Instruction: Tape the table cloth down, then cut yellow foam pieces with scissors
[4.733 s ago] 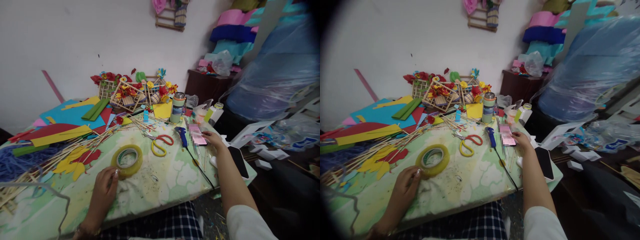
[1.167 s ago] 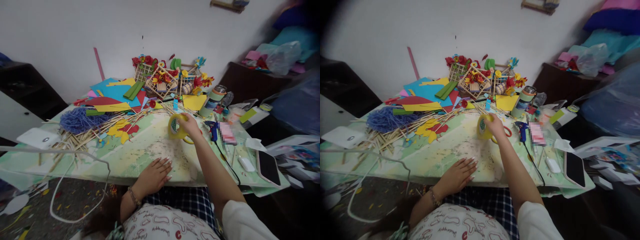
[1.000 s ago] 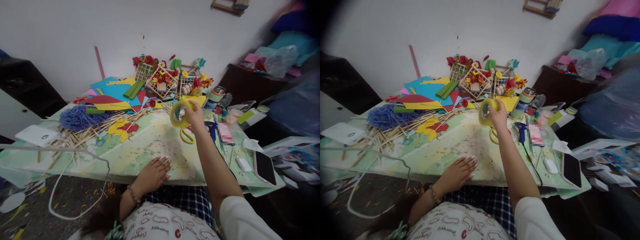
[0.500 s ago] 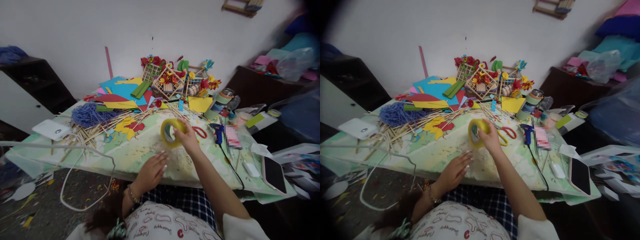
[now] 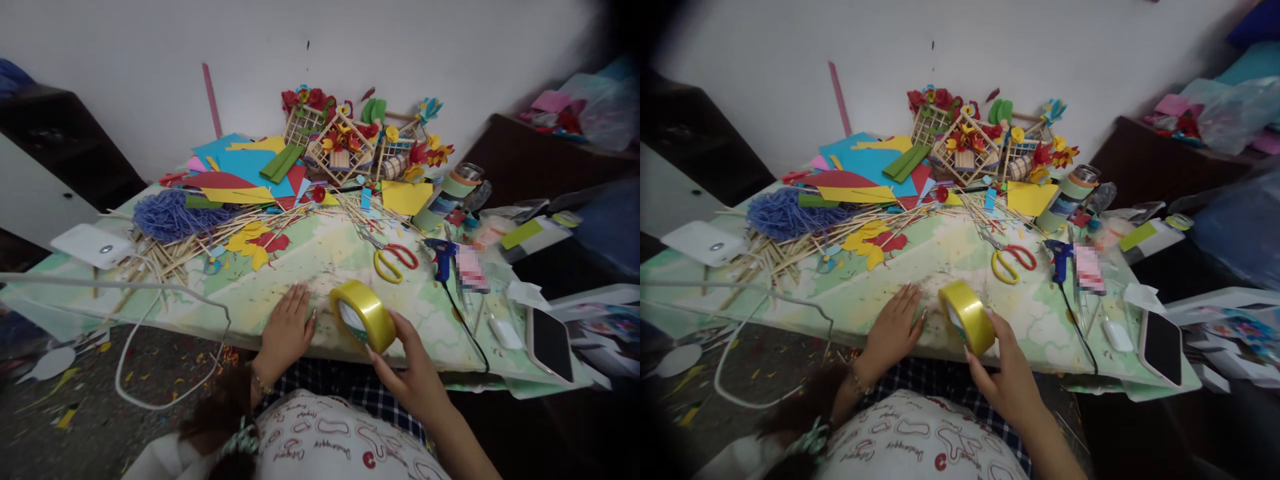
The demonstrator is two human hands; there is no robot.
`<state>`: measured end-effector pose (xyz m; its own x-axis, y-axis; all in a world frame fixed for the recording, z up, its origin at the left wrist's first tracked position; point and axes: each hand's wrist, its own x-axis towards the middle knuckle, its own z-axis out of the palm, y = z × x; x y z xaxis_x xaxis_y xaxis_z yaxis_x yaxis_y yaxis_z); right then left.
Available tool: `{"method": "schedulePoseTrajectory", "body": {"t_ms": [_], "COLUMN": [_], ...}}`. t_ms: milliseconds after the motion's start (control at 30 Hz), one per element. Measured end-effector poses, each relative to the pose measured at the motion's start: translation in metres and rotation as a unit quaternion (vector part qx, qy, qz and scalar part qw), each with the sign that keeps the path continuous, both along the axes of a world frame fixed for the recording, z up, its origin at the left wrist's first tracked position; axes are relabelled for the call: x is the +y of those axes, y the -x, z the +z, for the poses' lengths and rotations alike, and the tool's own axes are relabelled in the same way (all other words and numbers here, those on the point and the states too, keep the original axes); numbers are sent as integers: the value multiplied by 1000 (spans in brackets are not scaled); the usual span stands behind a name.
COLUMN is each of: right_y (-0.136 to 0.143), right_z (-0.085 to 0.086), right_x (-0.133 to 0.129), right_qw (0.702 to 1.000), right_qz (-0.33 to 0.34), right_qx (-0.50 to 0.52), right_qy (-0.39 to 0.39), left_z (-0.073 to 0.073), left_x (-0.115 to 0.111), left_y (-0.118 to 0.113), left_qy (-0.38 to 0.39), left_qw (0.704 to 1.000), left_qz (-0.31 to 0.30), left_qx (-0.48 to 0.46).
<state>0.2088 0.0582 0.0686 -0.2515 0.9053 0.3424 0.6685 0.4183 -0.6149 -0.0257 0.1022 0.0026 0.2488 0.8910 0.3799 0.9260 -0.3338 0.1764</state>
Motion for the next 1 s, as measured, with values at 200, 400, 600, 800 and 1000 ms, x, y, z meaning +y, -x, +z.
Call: {"method": "schedulePoseTrajectory", "body": {"t_ms": [200, 400, 600, 800, 1000], "right_y": [-19, -43, -45, -30, -3], "right_z": [-48, -70, -65, -57, -13], "right_x": [-43, -56, -56, -56, -34], "right_qw": [993, 997, 992, 989, 988], "right_qz": [-103, -24, 41, -12, -116], "right_qx": [41, 67, 118, 146, 47], "right_qy": [27, 9, 9, -5, 87], "left_z": [-1, -1, 1, 2, -2], "left_x": [2, 3, 2, 2, 2], "left_y": [-2, -6, -3, -2, 2], "left_qy": [19, 36, 44, 46, 30], "left_qw": [999, 998, 998, 998, 998], "left_qz": [-13, -13, -18, -22, -33], "left_qx": [44, 40, 37, 43, 41]}}
